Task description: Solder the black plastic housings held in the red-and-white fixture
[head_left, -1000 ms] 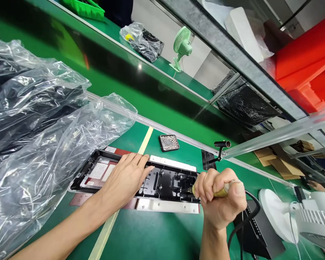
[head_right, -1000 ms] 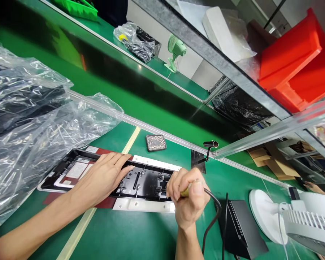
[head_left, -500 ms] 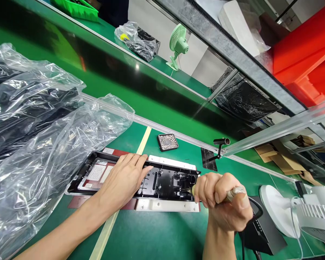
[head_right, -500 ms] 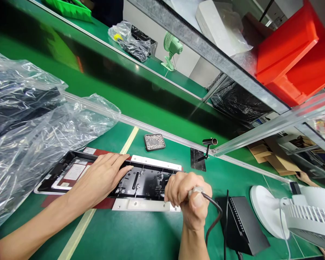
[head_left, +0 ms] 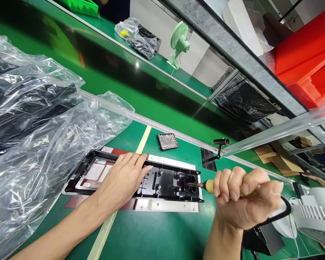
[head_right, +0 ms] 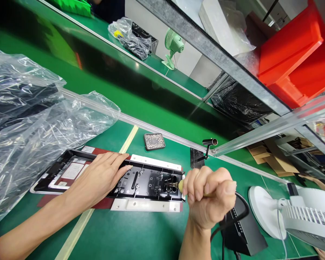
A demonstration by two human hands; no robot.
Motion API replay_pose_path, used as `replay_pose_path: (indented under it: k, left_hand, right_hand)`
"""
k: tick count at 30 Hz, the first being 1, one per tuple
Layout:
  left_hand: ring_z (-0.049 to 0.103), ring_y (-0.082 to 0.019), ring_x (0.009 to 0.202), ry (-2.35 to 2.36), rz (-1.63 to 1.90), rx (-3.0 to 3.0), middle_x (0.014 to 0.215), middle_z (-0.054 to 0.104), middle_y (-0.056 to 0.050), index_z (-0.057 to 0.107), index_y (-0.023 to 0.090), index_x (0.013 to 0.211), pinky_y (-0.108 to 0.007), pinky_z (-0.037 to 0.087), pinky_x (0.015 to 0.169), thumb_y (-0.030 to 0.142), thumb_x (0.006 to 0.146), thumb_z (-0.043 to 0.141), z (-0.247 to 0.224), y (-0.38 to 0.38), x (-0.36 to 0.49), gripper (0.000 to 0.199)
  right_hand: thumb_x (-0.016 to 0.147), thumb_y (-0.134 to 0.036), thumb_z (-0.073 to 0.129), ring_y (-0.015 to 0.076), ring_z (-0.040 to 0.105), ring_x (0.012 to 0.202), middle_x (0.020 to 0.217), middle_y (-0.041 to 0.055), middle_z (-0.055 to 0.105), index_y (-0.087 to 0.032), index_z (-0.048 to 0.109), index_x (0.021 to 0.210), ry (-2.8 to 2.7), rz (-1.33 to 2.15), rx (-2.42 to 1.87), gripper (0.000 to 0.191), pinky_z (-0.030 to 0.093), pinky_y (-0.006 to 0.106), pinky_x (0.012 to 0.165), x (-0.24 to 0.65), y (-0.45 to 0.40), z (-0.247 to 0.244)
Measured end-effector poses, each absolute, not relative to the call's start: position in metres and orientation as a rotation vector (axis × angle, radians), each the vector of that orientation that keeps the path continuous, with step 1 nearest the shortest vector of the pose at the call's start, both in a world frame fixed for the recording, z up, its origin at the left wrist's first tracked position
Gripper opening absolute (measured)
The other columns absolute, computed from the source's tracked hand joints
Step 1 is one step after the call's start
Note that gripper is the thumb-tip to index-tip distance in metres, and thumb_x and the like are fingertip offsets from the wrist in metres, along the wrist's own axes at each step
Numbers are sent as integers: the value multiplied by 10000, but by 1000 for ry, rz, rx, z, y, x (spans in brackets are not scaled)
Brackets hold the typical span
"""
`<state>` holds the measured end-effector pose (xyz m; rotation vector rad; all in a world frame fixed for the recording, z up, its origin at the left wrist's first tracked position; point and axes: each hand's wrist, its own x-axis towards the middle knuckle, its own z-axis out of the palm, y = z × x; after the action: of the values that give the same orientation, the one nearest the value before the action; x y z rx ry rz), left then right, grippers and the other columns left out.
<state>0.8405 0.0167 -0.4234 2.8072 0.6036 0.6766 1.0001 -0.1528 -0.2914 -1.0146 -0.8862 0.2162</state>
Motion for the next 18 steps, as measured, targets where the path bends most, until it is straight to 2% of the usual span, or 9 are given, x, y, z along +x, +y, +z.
replay_pose_path:
  k: [7,18]
  left_hand:
    - [655,-324,992,616,669,2788,1050,729,-159,634,71,1235,-477,506,864,374,1048,442,-423,17,841,404]
    - [653,-324,994,616,659,2794,1049,721,-155,629,75,1238,-467,496,868,376,1047,446,-422,17,840,401]
  right_hand:
    - [982,-345,441,83,343,317,427,-74,399,-206,482,610,-779,125,-1091,400,381,214,306,995,-136,-292]
    - [997,-359,462,77,334,321,430,-84,372,-206,435,610,-746,57,-1139,417,368,211,313,991,-120,-298]
